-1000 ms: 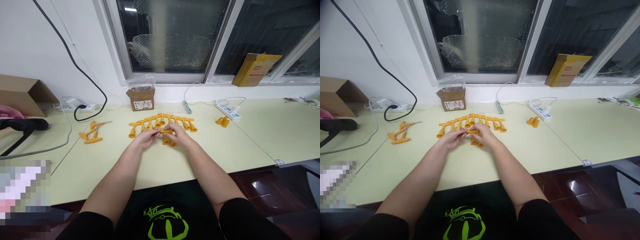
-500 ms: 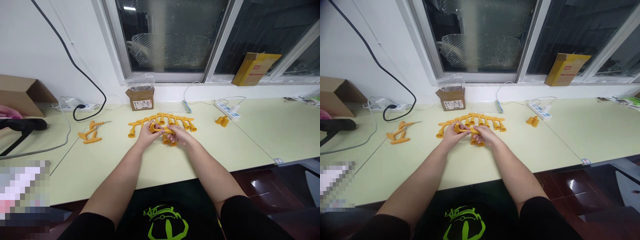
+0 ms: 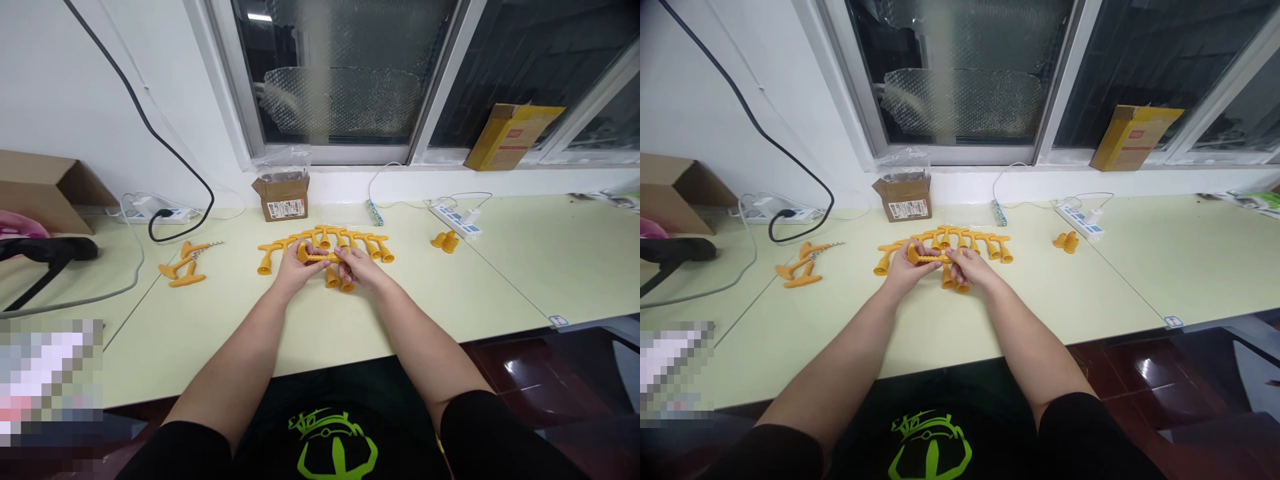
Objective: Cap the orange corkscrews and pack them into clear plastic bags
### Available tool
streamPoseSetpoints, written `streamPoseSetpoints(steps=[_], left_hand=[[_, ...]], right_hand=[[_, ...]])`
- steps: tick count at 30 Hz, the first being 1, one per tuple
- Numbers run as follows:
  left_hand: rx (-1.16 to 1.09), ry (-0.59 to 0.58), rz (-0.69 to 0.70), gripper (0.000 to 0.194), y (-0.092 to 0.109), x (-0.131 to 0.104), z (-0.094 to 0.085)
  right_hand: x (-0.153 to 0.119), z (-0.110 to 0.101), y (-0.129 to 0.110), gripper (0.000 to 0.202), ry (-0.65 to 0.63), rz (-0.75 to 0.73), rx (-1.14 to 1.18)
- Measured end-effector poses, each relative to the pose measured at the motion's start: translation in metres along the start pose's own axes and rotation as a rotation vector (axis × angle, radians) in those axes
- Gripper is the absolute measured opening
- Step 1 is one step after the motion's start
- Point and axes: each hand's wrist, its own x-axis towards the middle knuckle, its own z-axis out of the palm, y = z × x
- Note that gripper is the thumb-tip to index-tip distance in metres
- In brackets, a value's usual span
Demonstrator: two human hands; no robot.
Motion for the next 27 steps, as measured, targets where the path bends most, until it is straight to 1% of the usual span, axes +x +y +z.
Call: streamPoseSetpoints(steps=[2,4,6,8,10,12,14,18,20,23,27], left_hand=[[0.024,-0.006,0.007,0.055,0.000,0.000,0.000],[0.041,0.004,0.028,0.053,-0.002,0.002,0.000],[0.039,0.041,0.038,0.053,-0.003,0.005,-0.003],[0.003,0.080,0.020,0.054,-0.006,0.008,-0.005],[-0.047,0.087,-0.017,0.056,-0.009,0.010,-0.007],[-0.084,0.072,-0.042,0.057,-0.011,0.010,-0.009],[-0.086,0.057,-0.035,0.057,-0.012,0.010,-0.009],[-0.018,0.041,0.044,0.057,-0.015,0.010,-0.011],[0.024,0.032,0.080,0.057,-0.016,0.011,-0.011],[0.073,0.019,0.109,0.056,-0.017,0.011,-0.012],[0.113,0.014,0.093,0.055,-0.015,0.010,-0.014]], right_hand=[[0.001,-0.001,0.000,0.055,0.018,0.024,-0.048],[0.001,-0.004,-0.001,0.050,0.028,-0.018,-0.064],[0.000,-0.008,-0.002,0.041,0.032,-0.143,-0.058],[-0.002,-0.012,-0.004,0.045,0.037,-0.289,-0.063],[-0.002,-0.015,-0.006,0.049,0.044,-0.358,-0.061],[-0.001,-0.016,-0.006,0.046,0.050,-0.324,-0.033],[0.001,-0.016,-0.005,0.046,0.053,-0.239,-0.003],[0.003,-0.014,-0.004,0.056,0.064,-0.073,-0.005],[0.003,-0.013,-0.004,0.058,0.056,-0.013,-0.017],[0.002,-0.013,-0.003,0.060,0.048,0.031,-0.039],[0.003,-0.015,0.000,0.064,0.059,0.030,-0.131]])
